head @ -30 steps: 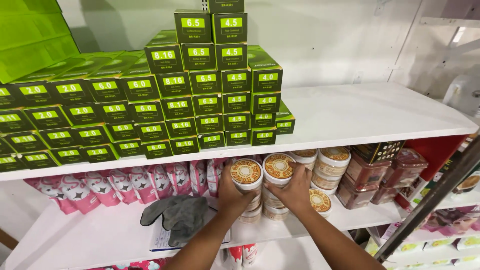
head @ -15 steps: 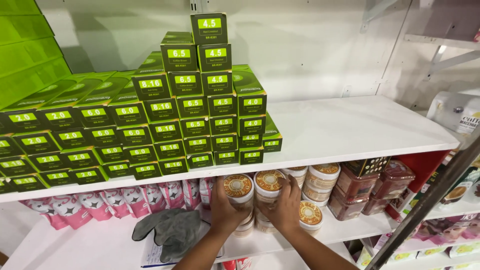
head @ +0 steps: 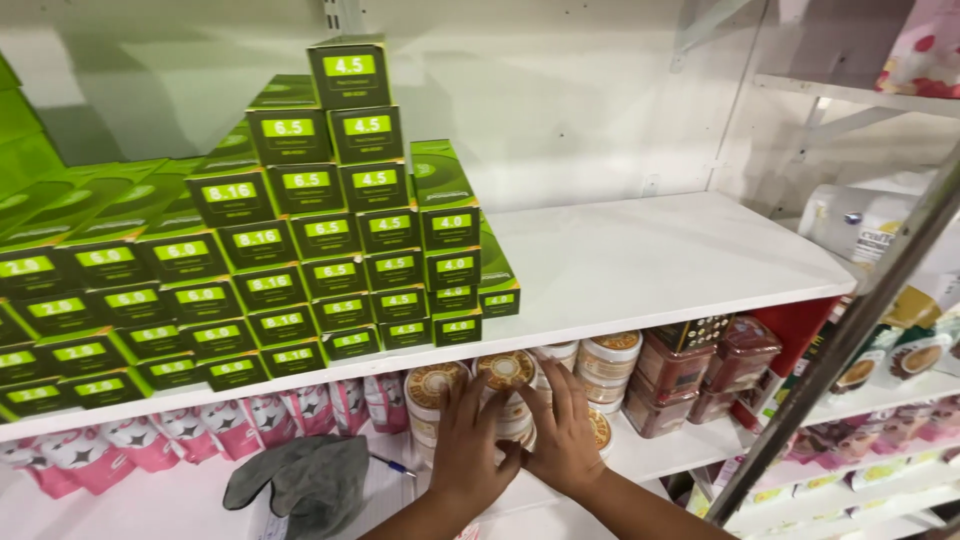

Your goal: Organizing and arranging hair dye boxes and treatment jars on retail store shelves.

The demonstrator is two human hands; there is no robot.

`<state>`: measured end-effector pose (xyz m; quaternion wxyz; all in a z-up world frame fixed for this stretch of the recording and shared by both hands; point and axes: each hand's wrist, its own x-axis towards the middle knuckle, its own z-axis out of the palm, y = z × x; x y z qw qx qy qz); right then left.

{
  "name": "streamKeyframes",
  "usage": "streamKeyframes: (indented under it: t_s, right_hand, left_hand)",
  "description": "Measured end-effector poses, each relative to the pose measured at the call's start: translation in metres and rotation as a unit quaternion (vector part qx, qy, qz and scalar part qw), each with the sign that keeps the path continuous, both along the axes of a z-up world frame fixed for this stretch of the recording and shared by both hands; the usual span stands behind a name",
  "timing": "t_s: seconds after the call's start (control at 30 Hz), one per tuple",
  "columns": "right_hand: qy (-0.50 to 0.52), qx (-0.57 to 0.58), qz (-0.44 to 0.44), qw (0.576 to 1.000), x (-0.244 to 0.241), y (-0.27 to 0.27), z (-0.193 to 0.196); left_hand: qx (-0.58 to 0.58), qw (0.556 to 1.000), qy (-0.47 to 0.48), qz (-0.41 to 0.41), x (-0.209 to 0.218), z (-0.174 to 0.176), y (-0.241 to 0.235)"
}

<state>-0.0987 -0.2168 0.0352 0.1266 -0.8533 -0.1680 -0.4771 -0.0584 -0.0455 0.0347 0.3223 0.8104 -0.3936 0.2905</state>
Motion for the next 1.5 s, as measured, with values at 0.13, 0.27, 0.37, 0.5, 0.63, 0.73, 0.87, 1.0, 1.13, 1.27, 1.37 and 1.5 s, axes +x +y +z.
streamKeyframes:
  t_s: [0.13, 0.27, 0.37, 0.5, 0.63, 0.73, 0.87, 1.0, 1.13, 1.27, 1.37, 1.5]
  right_hand:
    - [-0.03, -0.028, -0.002, 0.999, -0.014, -0.02, 0.009]
    - [-0.067, -0.088, -0.008, 0.994, -0.03, -0.044, 0.034]
    - [-0.114, -0.113, 0.013, 0.987, -0.035, -0.063, 0.058]
    - [-0.118, -0.103, 0.094, 0.983, -0.049, -0.078, 0.103]
    - [-0.14, -0.13, 0.115, 0.975, -0.053, -0.089, 0.156]
    - [-0.183, -0.146, 0.126, 0.964, -0.059, -0.085, 0.206]
    - [-0.23, -0.158, 0.134, 0.951, -0.063, -0.08, 0.267]
    - [-0.253, -0.163, 0.124, 0.945, -0.059, -0.075, 0.324]
    - [-0.278, -0.145, 0.079, 0.946, -0.053, -0.06, 0.375]
    - [-0.293, -0.133, 0.032, 0.946, -0.034, -0.052, 0.42]
    - [-0.294, -0.13, -0.001, 0.947, -0.013, -0.049, 0.448]
    - [-0.3, -0.149, -0.022, 0.942, 0.017, -0.044, 0.483]
  left_hand:
    - [0.004, 0.998, 0.001, -0.065, -0.021, 0.015, -0.014]
    - [0.011, 0.99, -0.031, -0.14, -0.041, 0.044, -0.033]
    - [-0.001, 0.98, -0.056, -0.191, -0.048, 0.073, -0.047]
    - [-0.019, 0.962, -0.106, -0.251, -0.054, 0.118, -0.059]
    - [-0.023, 0.948, -0.198, -0.249, -0.059, 0.176, -0.059]
    - [0.008, 0.95, -0.215, -0.226, -0.066, 0.217, -0.052]
    - [0.026, 0.951, -0.236, -0.196, -0.081, 0.271, -0.039]
    - [0.013, 0.955, -0.246, -0.164, -0.09, 0.321, -0.019]
    - [0.015, 0.948, -0.299, -0.111, -0.079, 0.363, 0.001]
    - [0.012, 0.94, -0.337, -0.06, -0.058, 0.398, 0.018]
    - [-0.007, 0.922, -0.386, -0.018, -0.035, 0.42, 0.028]
    - [-0.043, 0.902, -0.43, 0.006, -0.004, 0.456, 0.038]
